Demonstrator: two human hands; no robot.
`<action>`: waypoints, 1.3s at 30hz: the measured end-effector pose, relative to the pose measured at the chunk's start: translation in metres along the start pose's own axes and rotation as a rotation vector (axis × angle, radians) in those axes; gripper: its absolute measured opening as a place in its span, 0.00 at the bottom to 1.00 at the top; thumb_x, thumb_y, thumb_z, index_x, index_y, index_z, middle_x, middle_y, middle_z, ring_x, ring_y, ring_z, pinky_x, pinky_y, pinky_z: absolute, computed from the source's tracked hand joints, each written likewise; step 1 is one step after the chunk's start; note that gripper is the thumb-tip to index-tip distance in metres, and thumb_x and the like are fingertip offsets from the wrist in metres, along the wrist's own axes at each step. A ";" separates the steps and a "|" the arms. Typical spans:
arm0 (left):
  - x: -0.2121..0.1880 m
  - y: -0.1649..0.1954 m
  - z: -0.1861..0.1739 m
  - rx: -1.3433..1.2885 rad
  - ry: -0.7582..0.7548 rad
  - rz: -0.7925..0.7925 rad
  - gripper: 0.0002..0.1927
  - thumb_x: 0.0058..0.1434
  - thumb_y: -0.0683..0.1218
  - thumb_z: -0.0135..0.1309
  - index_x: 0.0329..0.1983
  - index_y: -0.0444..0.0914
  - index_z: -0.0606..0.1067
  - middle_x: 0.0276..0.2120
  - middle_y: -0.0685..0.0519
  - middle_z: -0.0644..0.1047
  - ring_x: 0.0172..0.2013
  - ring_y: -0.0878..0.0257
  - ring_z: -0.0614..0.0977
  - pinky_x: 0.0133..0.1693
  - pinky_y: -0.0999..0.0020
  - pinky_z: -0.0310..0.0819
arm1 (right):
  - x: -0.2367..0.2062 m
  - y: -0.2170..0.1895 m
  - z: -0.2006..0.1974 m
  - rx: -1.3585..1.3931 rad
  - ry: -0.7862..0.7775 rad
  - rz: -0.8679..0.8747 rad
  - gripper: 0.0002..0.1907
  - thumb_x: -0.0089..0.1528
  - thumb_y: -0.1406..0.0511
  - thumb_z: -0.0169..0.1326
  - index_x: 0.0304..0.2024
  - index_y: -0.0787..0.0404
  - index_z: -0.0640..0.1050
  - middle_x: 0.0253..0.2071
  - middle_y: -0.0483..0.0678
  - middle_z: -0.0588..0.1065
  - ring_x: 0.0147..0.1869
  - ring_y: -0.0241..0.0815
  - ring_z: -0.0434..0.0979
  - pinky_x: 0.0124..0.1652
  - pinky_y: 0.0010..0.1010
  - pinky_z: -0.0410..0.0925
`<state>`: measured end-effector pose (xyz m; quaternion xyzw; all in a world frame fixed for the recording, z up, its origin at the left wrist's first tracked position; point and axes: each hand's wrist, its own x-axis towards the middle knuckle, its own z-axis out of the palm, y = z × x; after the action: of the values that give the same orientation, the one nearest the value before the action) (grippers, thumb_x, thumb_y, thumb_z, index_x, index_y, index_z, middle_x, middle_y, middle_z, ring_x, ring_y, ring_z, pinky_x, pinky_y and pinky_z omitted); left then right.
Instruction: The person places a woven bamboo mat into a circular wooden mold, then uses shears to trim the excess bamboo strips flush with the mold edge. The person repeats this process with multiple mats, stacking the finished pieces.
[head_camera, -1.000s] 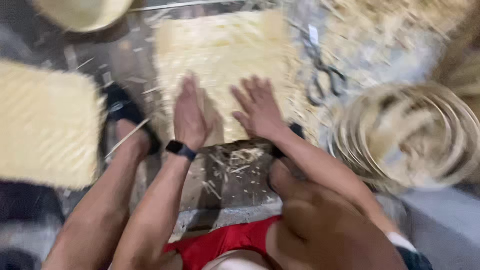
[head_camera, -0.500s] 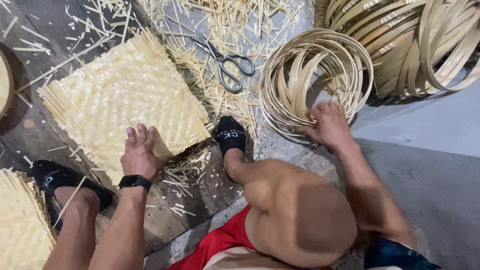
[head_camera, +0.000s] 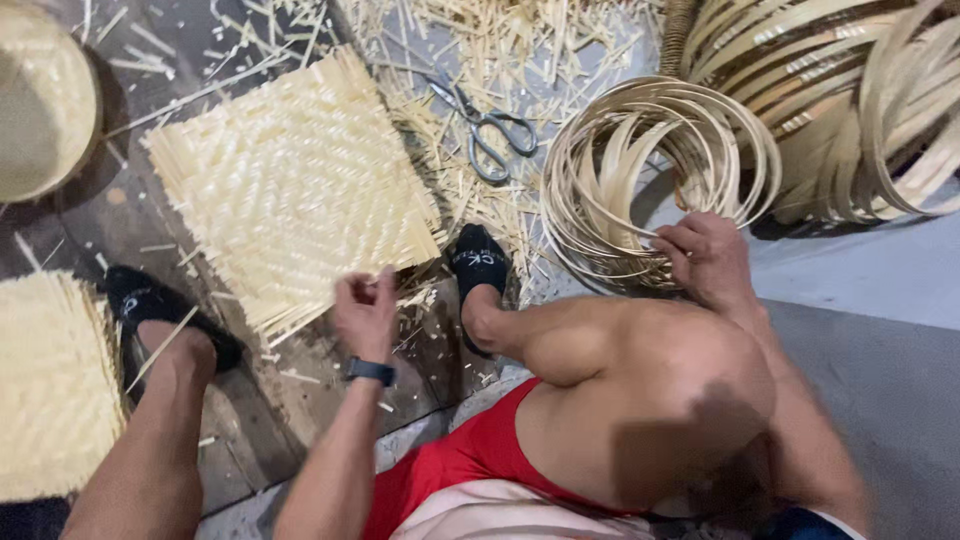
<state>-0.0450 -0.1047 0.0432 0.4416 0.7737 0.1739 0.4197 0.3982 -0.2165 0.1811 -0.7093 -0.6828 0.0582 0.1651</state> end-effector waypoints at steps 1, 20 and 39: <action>-0.004 -0.006 0.007 -0.229 -0.026 -0.248 0.28 0.64 0.61 0.64 0.52 0.34 0.72 0.36 0.44 0.77 0.38 0.52 0.78 0.49 0.51 0.81 | 0.000 0.001 -0.003 -0.005 0.016 -0.013 0.05 0.59 0.67 0.66 0.37 0.61 0.83 0.32 0.52 0.76 0.37 0.54 0.76 0.39 0.45 0.69; 0.025 -0.025 0.030 -1.433 0.119 -0.507 0.08 0.62 0.37 0.58 0.39 0.31 0.70 0.34 0.46 0.77 0.34 0.55 0.80 0.46 0.52 0.85 | -0.036 0.073 -0.010 -0.116 0.052 0.244 0.04 0.70 0.70 0.64 0.45 0.66 0.83 0.35 0.50 0.77 0.40 0.41 0.76 0.42 0.32 0.69; 0.008 -0.032 0.051 -1.100 -0.538 -0.488 0.11 0.64 0.50 0.57 0.41 0.38 0.75 0.32 0.52 0.78 0.36 0.59 0.80 0.38 0.64 0.78 | 0.007 0.070 -0.128 -0.004 0.163 0.372 0.07 0.70 0.68 0.59 0.45 0.68 0.82 0.33 0.48 0.77 0.37 0.34 0.74 0.39 0.30 0.68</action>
<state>-0.0231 -0.1209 -0.0110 0.0028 0.5180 0.3272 0.7903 0.5046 -0.2305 0.2802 -0.8259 -0.5245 0.0289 0.2048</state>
